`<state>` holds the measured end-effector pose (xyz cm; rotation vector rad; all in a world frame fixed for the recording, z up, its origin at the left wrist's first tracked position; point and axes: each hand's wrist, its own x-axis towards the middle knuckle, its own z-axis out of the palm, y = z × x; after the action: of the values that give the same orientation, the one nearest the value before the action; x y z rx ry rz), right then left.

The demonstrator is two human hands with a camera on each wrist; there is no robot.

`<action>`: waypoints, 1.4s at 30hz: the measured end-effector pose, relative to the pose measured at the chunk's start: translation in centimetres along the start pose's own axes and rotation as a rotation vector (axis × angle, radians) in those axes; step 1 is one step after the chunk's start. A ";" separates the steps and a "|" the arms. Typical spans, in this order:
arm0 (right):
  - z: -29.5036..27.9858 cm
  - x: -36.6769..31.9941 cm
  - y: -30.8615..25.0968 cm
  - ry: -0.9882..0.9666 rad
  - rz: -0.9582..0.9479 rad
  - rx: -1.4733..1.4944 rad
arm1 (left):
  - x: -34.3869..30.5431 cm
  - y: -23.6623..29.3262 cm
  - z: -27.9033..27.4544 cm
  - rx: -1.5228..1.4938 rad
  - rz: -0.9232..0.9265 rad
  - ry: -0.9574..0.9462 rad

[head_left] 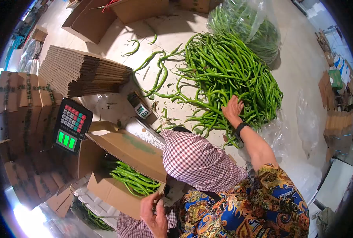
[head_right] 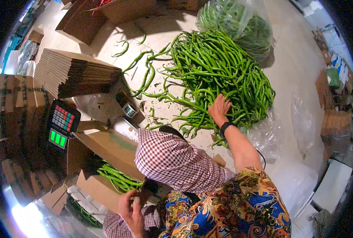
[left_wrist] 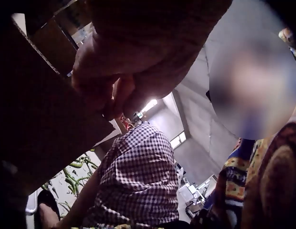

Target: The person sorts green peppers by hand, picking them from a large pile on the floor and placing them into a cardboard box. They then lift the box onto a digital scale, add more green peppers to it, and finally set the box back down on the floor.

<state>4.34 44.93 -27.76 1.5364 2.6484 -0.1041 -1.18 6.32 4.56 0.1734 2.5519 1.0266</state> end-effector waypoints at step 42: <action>-24.3 -7.3 4.8 -0.686 0.100 1.426 | -2.5 2.4 1.2 -0.147 0.467 -0.210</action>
<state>11.30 43.35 -2.95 1.2937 1.7569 -2.3312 1.51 8.19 6.20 0.8205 2.2822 1.2767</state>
